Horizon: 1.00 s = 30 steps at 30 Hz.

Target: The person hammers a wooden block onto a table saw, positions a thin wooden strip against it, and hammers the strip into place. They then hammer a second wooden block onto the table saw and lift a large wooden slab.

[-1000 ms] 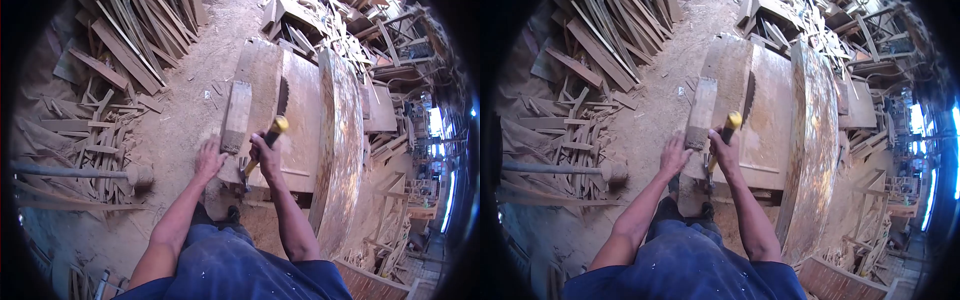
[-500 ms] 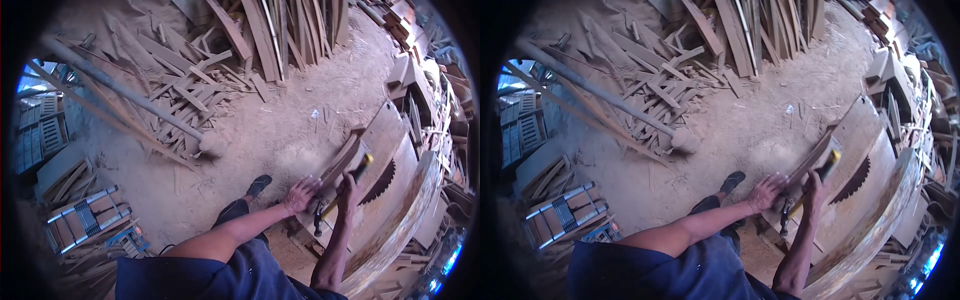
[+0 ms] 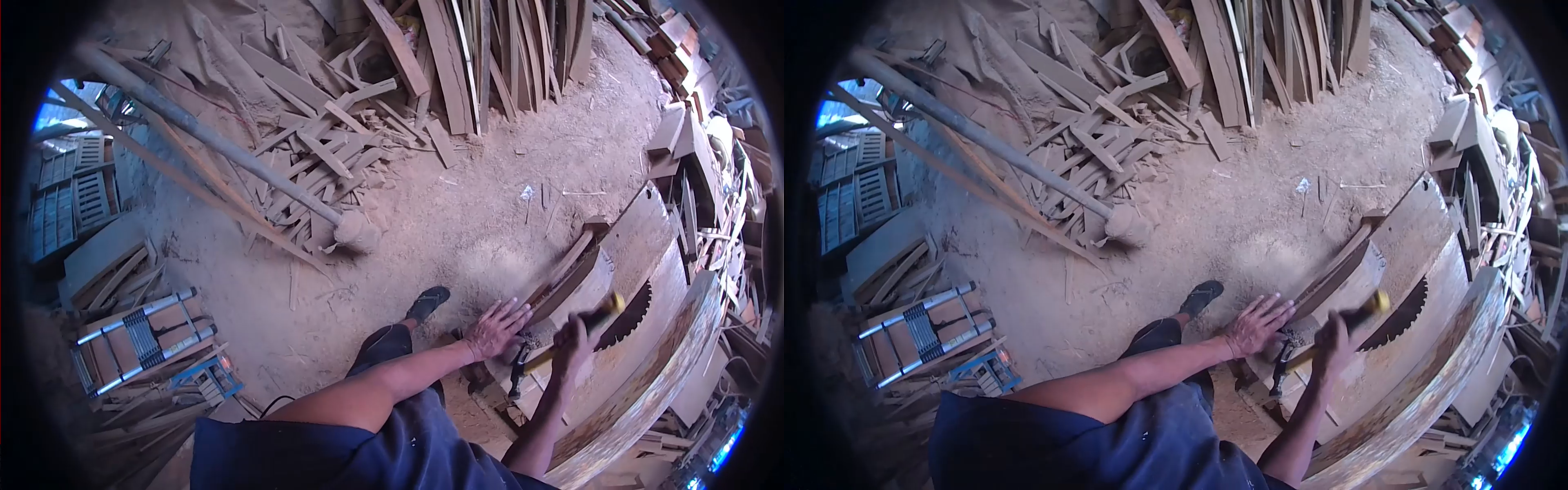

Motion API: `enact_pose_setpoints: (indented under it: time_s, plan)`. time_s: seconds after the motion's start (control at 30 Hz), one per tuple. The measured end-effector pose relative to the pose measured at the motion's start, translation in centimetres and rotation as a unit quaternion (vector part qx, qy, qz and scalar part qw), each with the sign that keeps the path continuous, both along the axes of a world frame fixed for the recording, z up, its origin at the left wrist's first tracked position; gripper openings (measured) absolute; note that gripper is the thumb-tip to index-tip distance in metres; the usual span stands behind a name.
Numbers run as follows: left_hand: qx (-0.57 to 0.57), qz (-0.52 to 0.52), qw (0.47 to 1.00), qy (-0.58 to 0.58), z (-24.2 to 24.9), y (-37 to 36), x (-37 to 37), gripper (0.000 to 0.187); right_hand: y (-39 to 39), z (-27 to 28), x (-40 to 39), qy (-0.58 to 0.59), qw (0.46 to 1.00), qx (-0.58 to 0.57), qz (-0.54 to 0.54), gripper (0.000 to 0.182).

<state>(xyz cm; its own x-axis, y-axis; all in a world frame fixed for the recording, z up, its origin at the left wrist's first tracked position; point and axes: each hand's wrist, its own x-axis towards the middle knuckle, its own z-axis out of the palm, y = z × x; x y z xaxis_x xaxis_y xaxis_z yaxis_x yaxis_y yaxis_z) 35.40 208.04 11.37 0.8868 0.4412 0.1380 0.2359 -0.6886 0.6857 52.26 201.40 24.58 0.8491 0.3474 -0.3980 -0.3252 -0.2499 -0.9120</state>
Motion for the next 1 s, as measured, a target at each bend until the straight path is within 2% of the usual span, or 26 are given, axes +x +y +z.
enact_pose_setpoints:
  time_s: [0.1,0.13,0.23,0.27,0.3,0.33,0.37,0.4,0.43,0.47,0.53,0.57,0.67,0.77,0.83,0.87,0.9,1.0]
  plan:
    - [0.119,-0.016,0.992,0.04,-1.4,-0.2,-0.2,0.077,4.2,0.0,1.1,-0.029,0.994,-0.087,0.066,0.023]
    - [0.079,-0.013,0.996,0.029,-1.4,-0.4,-0.1,0.074,4.6,-0.1,1.3,-0.042,0.99,-0.11,0.079,0.022]
    - [-0.008,0.004,1.0,0.013,-0.3,-0.5,-0.1,0.067,-2.1,0.4,-0.7,-0.014,0.996,0.089,0.0,0.02]
    - [-0.016,-0.001,1.0,0.017,0.1,-0.3,-0.2,0.067,-3.1,0.1,-0.2,0.001,0.996,0.093,-0.001,0.021]
    - [-0.021,-0.012,1.0,0.02,0.0,-0.2,-0.1,0.067,-1.7,0.6,-0.8,-0.004,0.998,0.055,0.002,0.02]
    - [0.022,-0.017,0.999,0.028,-0.1,0.2,0.2,0.068,0.5,1.1,-1.0,-0.009,1.0,0.018,0.005,0.02]
    - [0.064,-0.02,0.997,0.037,-0.9,0.2,0.3,0.069,1.2,-0.1,-0.2,0.013,0.999,-0.015,0.043,0.018]
    - [0.1,-0.026,0.994,0.048,-1.3,-0.4,0.1,0.07,2.9,-0.4,0.2,-0.02,0.995,-0.045,0.083,0.018]
    - [0.115,-0.017,0.991,0.059,-1.6,-0.7,0.1,0.076,3.6,-0.2,0.1,-0.012,0.993,-0.055,0.106,0.019]
    - [0.082,-0.013,0.995,0.047,-1.3,-1.3,-0.1,0.075,4.0,0.0,0.1,-0.007,0.989,-0.063,0.132,0.019]
    - [0.022,0.008,0.999,0.023,-0.5,-0.6,0.0,0.074,-0.7,-0.6,-1.5,-0.061,0.997,-0.05,0.012,0.02]
    - [0.026,0.008,1.0,0.01,-0.7,-0.6,-0.1,0.077,-2.1,1.1,-1.6,-0.037,0.995,0.079,0.051,0.021]
    - [0.036,0.003,0.999,0.003,-1.1,-0.5,0.1,0.079,0.9,1.3,-2.2,-0.018,0.997,-0.066,0.048,0.024]
    - [0.056,-0.005,0.998,-0.009,-1.0,-0.2,0.3,0.076,5.4,4.1,0.1,-0.007,0.999,-0.016,0.036,0.025]
    - [0.064,-0.005,0.997,-0.047,-1.6,-0.1,-0.2,0.076,6.5,4.8,1.1,-0.073,0.994,-0.066,0.05,0.029]
    - [0.052,-0.014,0.999,-0.007,-0.1,0.0,-0.3,0.074,6.9,4.8,0.7,-0.084,0.995,-0.018,0.055,0.03]
    - [0.049,-0.016,0.998,0.035,1.5,0.6,-0.1,0.072,5.4,5.2,0.0,-0.077,0.996,-0.019,0.043,0.031]
    - [0.048,-0.015,0.998,0.025,1.3,0.6,-0.2,0.071,4.1,5.9,-0.6,-0.063,0.997,-0.002,0.035,0.032]
